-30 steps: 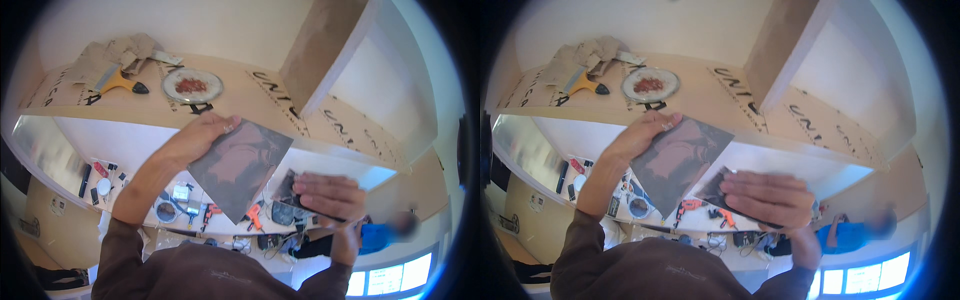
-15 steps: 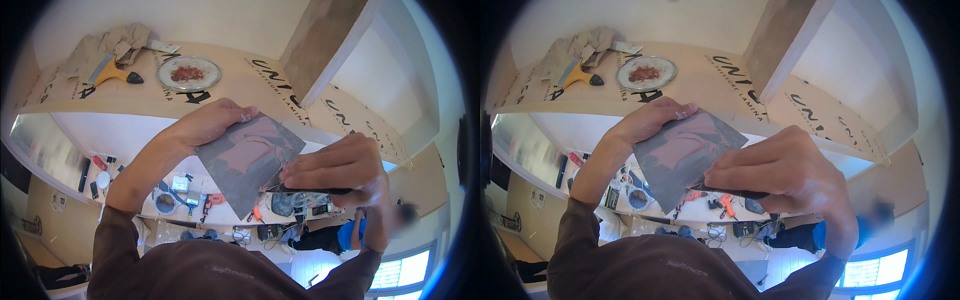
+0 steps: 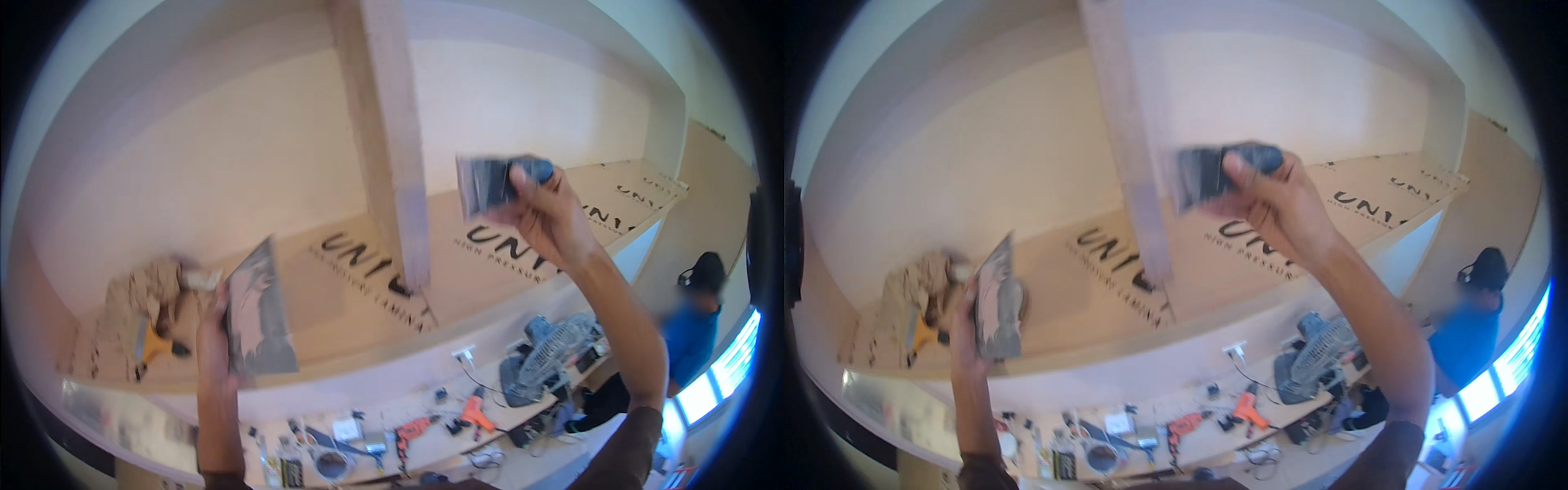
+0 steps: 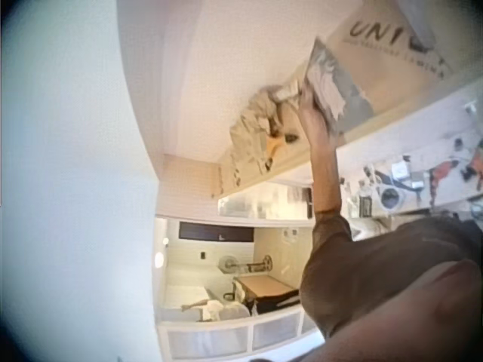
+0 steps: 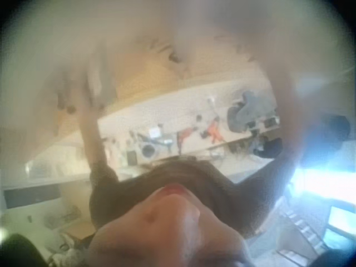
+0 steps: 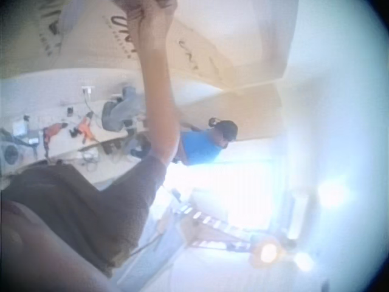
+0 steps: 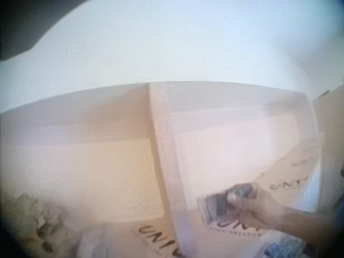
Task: The person scoops wall compound from a container with a putty knife and applies it to a vertical wooden panel, smoothing the surface. They repeat this process across different sections of the panel.
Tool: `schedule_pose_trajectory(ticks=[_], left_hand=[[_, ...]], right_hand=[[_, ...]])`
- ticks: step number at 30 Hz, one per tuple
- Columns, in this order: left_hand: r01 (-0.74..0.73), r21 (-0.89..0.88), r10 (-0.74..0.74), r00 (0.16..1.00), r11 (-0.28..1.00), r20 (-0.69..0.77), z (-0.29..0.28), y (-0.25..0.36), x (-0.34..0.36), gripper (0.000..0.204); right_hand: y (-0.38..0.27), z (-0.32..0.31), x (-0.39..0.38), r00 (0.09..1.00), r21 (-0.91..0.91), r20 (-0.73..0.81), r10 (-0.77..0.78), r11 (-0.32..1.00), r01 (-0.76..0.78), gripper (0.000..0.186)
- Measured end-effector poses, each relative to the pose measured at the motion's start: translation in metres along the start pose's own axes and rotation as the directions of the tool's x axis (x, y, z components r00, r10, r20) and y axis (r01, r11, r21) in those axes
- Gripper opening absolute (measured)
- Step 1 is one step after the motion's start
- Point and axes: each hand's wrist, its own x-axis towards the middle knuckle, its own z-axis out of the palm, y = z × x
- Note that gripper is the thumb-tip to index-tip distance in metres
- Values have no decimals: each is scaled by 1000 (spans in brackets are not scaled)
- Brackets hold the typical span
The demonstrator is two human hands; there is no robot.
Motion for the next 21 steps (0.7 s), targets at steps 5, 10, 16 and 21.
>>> schedule_pose_trajectory(ticks=[5, 10, 16, 21], left_hand=[[-146, 213, 193, 957, 966, -218, -1, -9, -16, 53], [-113, 489, 373, 796, 865, -476, -21, -19, -5, 43], [164, 433, 112, 832, 886, -543, -6, -17, -15, 37], [264, 480, 41, 843, 836, -536, 1, -10, -19, 37]], right_hand=[[38, -64, 107, 961, -106, -201, -192, 979, 173, 31], [98, -87, 198, 916, -307, -155, -369, 900, 311, 23], [108, -77, 228, 857, -490, -37, -515, 756, 433, 23], [111, -82, 246, 899, -510, -13, -439, 776, 371, 21]])
